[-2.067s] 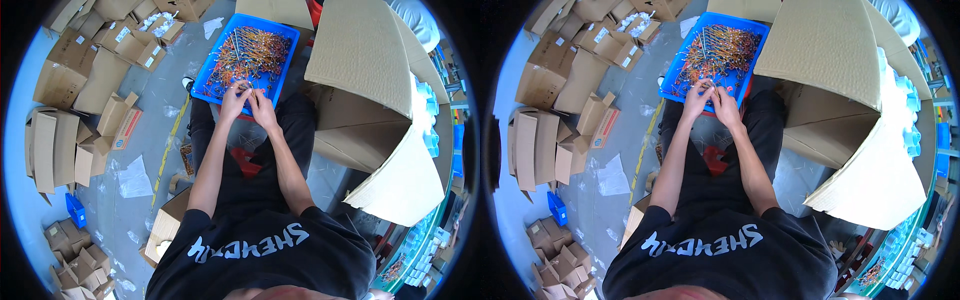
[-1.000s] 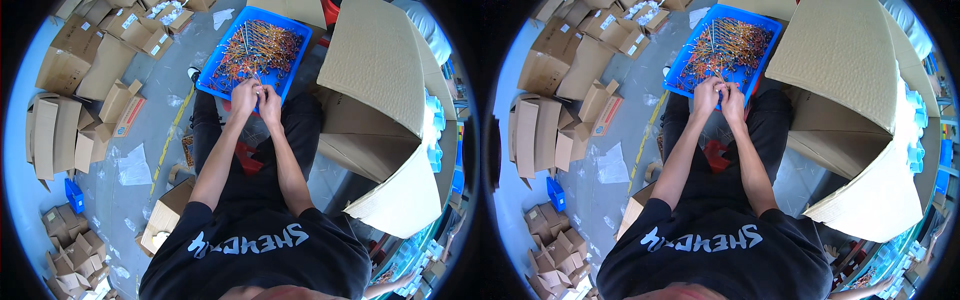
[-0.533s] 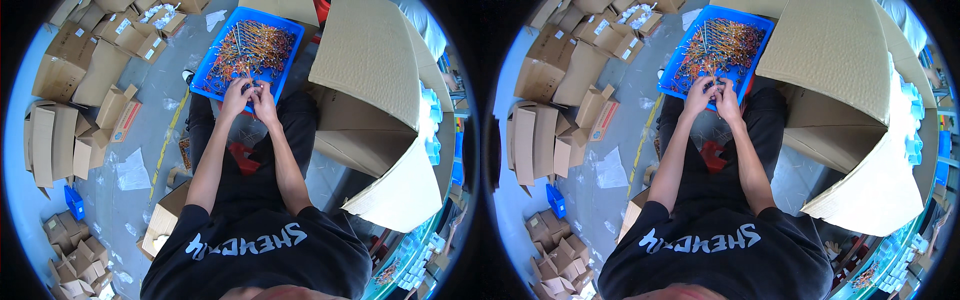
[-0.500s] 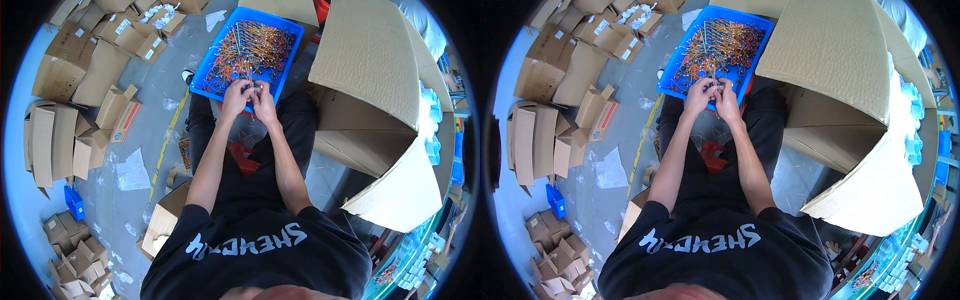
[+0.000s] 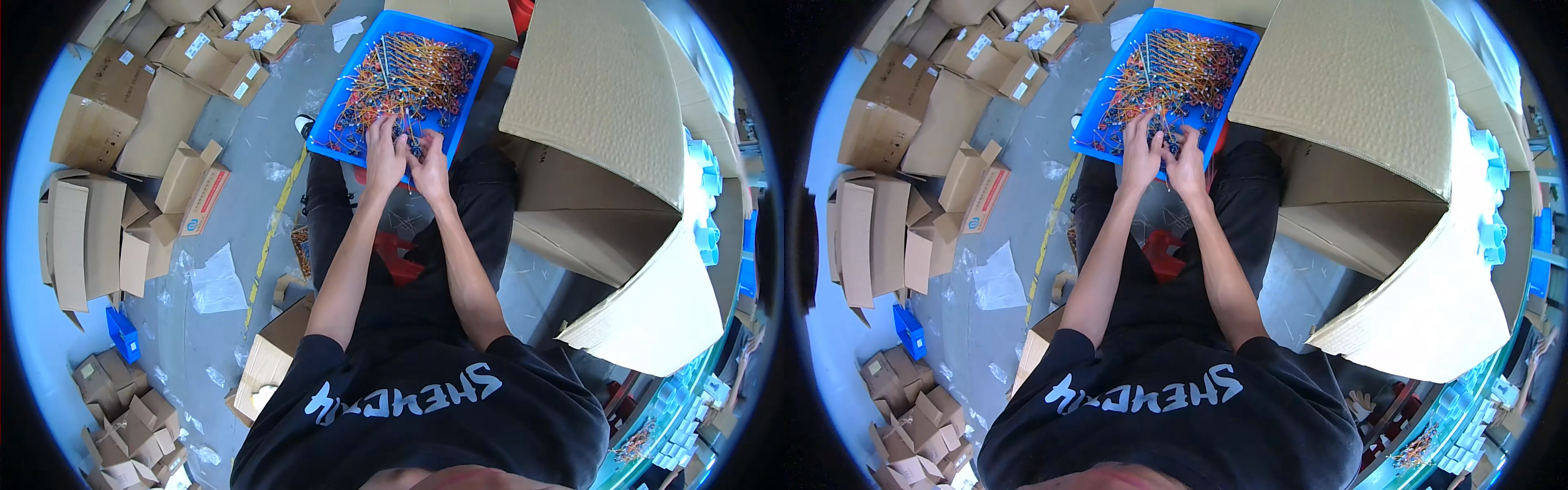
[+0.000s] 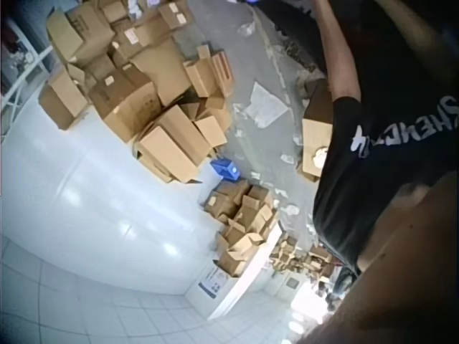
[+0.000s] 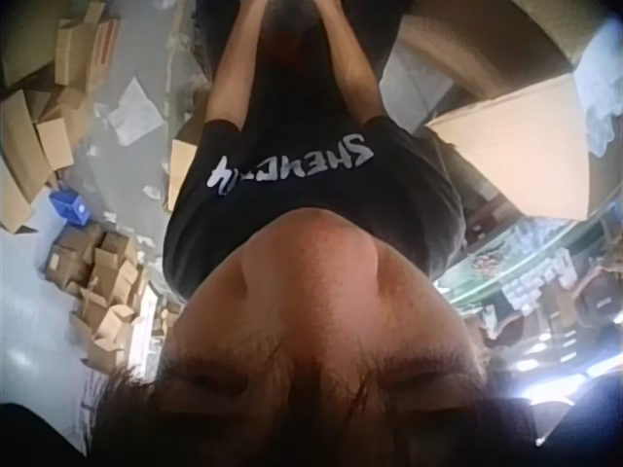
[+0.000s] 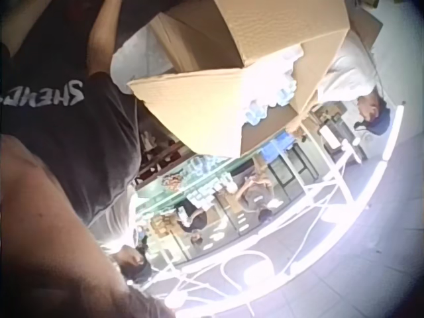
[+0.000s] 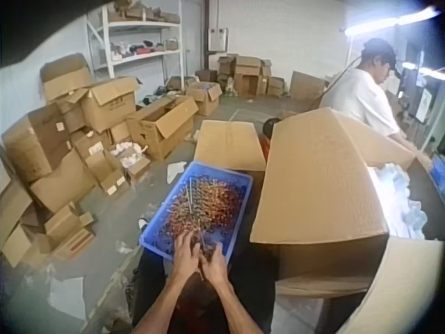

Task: Manually assemble electronic components by inserting internal modules into plastic housings.

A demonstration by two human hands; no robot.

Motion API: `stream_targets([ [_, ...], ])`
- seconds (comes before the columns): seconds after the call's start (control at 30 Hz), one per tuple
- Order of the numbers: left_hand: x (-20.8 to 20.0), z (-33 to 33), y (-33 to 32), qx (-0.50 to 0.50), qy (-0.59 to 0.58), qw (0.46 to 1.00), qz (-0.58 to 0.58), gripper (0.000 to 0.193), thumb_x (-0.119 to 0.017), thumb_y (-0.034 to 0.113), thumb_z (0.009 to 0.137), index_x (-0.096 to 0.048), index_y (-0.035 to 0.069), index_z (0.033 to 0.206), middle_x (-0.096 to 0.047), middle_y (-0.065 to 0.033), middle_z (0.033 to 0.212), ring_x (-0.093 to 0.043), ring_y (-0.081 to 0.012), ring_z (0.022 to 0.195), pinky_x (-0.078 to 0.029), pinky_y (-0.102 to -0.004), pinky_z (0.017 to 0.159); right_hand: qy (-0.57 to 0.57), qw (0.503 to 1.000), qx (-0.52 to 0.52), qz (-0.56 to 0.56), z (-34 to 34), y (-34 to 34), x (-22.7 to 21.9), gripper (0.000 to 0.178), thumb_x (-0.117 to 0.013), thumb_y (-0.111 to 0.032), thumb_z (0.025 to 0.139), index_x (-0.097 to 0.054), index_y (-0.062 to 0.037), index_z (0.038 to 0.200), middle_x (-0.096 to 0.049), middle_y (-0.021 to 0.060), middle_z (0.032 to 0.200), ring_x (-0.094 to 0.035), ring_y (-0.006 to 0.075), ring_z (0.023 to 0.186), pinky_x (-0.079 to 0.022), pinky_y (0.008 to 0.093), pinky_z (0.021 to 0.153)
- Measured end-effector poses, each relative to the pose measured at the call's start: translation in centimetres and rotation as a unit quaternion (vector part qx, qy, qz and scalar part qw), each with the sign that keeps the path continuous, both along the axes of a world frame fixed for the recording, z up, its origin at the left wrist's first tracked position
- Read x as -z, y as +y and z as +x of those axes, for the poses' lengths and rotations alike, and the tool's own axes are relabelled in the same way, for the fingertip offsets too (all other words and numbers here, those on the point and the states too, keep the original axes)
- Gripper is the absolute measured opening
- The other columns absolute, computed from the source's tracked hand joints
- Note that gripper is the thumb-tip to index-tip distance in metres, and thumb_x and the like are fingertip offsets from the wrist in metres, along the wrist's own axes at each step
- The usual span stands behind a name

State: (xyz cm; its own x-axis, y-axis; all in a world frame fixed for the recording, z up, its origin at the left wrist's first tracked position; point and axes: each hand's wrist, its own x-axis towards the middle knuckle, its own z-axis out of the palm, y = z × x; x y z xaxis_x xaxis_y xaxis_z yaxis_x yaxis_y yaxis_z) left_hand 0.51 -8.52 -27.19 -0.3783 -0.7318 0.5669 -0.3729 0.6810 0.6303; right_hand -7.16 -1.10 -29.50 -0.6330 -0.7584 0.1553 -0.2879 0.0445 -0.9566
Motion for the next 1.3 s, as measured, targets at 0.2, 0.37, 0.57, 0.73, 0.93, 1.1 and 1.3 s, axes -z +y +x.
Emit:
stream_targets([
  [0.2, -0.2, 1.2, -0.7, 0.173, -0.055, 0.956, 0.230, 0.014, -0.064, 0.006, 0.083, -0.063, -0.001, 0.094, -0.061, -0.0158, 0.094, -0.061, -0.0326, 0.086, -0.048, -0.0408, 0.078, -0.001, 0.999, -0.026, -0.038, 0.1, -0.2, -0.3, 0.054, -0.057, 0.003, 0.085, -0.032, 0.0012, 0.133, -0.066, 0.0242, 0.102, -0.066, 0.0398, 0.092, -0.051, 0.0423, 0.078],
  [0.37, -0.7, 0.2, 0.7, 0.085, -0.087, 0.980, 0.157, 0.014, -0.066, 0.005, 0.078, -0.065, 0.000, 0.091, -0.064, -0.0147, 0.090, -0.061, -0.0325, 0.087, -0.048, -0.0409, 0.078, 0.054, 0.997, -0.041, 0.044, -0.5, 0.6, -2.2, 0.042, -0.054, 0.002, 0.086, -0.040, 0.0006, 0.126, -0.066, 0.0248, 0.097, -0.066, 0.0382, 0.092, -0.051, 0.0431, 0.078],
  [0.57, 0.1, 1.2, 1.7, 0.043, -0.025, 0.995, 0.084, 0.015, -0.069, 0.004, 0.074, -0.062, 0.003, 0.087, -0.061, -0.0152, 0.088, -0.059, -0.0341, 0.085, -0.048, -0.0402, 0.075, -0.035, 0.995, -0.058, -0.068, 1.3, -0.4, 1.0, 0.016, -0.043, -0.013, 0.095, -0.052, 0.0002, 0.096, -0.064, 0.0231, 0.082, -0.065, 0.0349, 0.076, -0.050, 0.0426, 0.065],
  [0.73, 0.4, 0.1, 1.8, 0.011, -0.047, 0.996, 0.069, 0.010, -0.066, 0.005, 0.080, -0.061, 0.001, 0.088, -0.061, -0.0158, 0.086, -0.060, -0.0334, 0.082, -0.047, -0.0405, 0.074, -0.003, 0.999, -0.034, 0.041, 0.5, 0.4, -1.2, 0.016, -0.045, -0.015, 0.094, -0.047, 0.0003, 0.093, -0.060, 0.0261, 0.077, -0.062, 0.0433, 0.076, -0.048, 0.0470, 0.063],
  [0.93, -0.2, -0.1, 1.5, -0.038, -0.051, 0.989, 0.133, 0.007, -0.063, 0.003, 0.083, -0.060, 0.000, 0.088, -0.060, -0.0167, 0.088, -0.058, -0.0374, 0.083, -0.048, -0.0430, 0.072, -0.043, 0.991, 0.012, 0.123, 1.3, 0.4, -2.4, 0.019, -0.051, -0.013, 0.090, -0.045, 0.0021, 0.101, -0.059, 0.0281, 0.086, -0.061, 0.0458, 0.082, -0.047, 0.0508, 0.067],
  [1.1, 2.0, 0.3, -1.1, 0.059, -0.083, 0.978, 0.180, 0.014, -0.059, 0.013, 0.089, -0.059, 0.000, 0.094, -0.062, -0.0199, 0.097, -0.061, -0.0383, 0.086, -0.048, -0.0447, 0.072, 0.115, 0.988, 0.101, 0.013, 1.4, 1.0, -1.9, 0.032, -0.060, -0.010, 0.086, -0.045, 0.0026, 0.112, -0.056, 0.0271, 0.103, -0.058, 0.0449, 0.093, -0.047, 0.0491, 0.077],
  [1.3, 2.3, -0.5, -0.3, 0.040, -0.303, 0.934, 0.187, 0.030, -0.054, 0.029, 0.092, -0.057, 0.002, 0.103, -0.064, -0.0206, 0.102, -0.065, -0.0378, 0.088, -0.051, -0.0467, 0.071, 0.129, 0.989, -0.032, 0.061, 1.8, 11.9, -10.3, 0.033, -0.063, -0.017, 0.087, -0.052, 0.0004, 0.112, -0.056, 0.0201, 0.106, -0.058, 0.0385, 0.097, -0.049, 0.0433, 0.083],
])
